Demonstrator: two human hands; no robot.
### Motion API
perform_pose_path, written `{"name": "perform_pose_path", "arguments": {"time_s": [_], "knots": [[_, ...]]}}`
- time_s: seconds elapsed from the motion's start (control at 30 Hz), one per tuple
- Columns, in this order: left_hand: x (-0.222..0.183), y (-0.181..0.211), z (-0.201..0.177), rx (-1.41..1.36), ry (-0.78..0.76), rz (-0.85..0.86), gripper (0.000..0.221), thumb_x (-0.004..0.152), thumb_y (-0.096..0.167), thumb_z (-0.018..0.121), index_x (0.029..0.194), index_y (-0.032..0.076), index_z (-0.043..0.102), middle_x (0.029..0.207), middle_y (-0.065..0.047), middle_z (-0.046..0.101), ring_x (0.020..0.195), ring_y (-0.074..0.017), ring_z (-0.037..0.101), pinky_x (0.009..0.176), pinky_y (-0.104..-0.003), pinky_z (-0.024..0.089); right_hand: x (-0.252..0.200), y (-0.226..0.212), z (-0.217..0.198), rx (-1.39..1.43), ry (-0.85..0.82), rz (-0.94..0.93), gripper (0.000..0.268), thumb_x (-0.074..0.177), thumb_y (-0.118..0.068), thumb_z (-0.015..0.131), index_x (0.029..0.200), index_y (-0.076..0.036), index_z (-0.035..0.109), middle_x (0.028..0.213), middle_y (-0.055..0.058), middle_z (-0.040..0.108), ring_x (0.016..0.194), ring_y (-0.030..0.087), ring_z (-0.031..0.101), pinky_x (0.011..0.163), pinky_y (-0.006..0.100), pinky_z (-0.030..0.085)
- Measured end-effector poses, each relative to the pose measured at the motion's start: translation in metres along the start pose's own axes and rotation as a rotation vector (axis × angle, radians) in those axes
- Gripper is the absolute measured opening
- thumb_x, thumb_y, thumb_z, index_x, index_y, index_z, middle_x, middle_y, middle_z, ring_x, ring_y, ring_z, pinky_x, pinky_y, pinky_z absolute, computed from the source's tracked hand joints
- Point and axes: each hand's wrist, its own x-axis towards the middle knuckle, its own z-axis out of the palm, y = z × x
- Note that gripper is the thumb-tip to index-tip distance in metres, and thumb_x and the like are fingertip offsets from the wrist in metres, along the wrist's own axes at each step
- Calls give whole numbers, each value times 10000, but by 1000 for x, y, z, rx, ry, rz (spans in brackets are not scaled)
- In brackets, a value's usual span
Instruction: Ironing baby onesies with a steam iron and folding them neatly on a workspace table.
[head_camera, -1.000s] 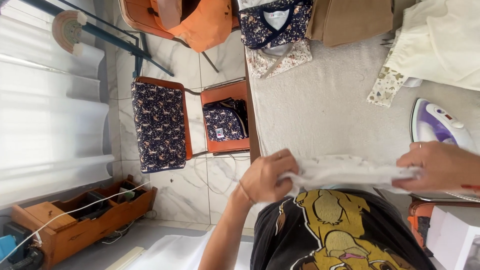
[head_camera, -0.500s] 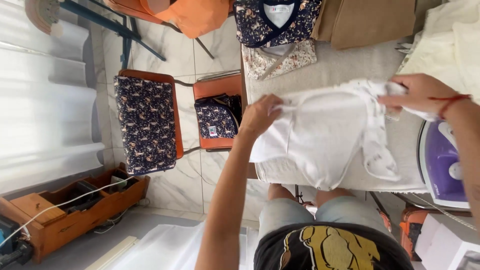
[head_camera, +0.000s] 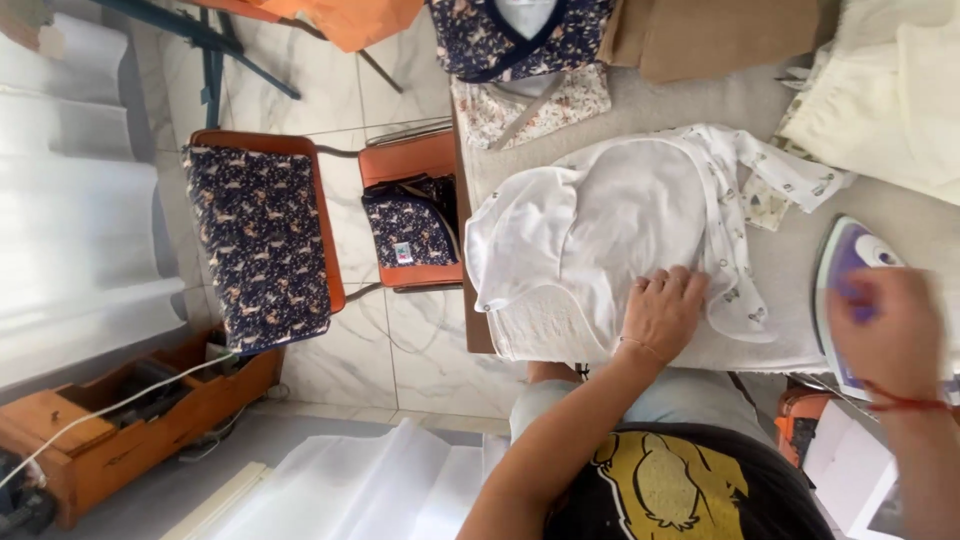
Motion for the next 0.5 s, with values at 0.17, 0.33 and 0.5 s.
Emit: {"name": "perform_pose_path", "arguments": {"time_s": [0.17,0.33,0.5], "knots": [[25,6,6,118,280,-74,97,766,165,536,813,109,473,757,-72,507,642,-265,501,573,-379,373,68,-83,16,73,-485,316,386,789,-235,600,1081,-6,493,1011,119,599,738,277,586,632,404,476],[29,9,18,174,264,-67,189,787,268,596,753,130,470,767,-55,488,673,-256,492,619,-375,367,84,-74,26,61,-586,320,249,790,-187,578,971,-66,457,749,91,597,645,305,578,535,394,440],[28,21,14,-169,-65,-229,292,729,200,621,947,108,450,887,-78,510,782,-288,536,602,-402,452,80,-30,33,-121,-427,160,146,839,-163,508,936,-61,547,812,105,619,725,328,580,576,446,441]]}}
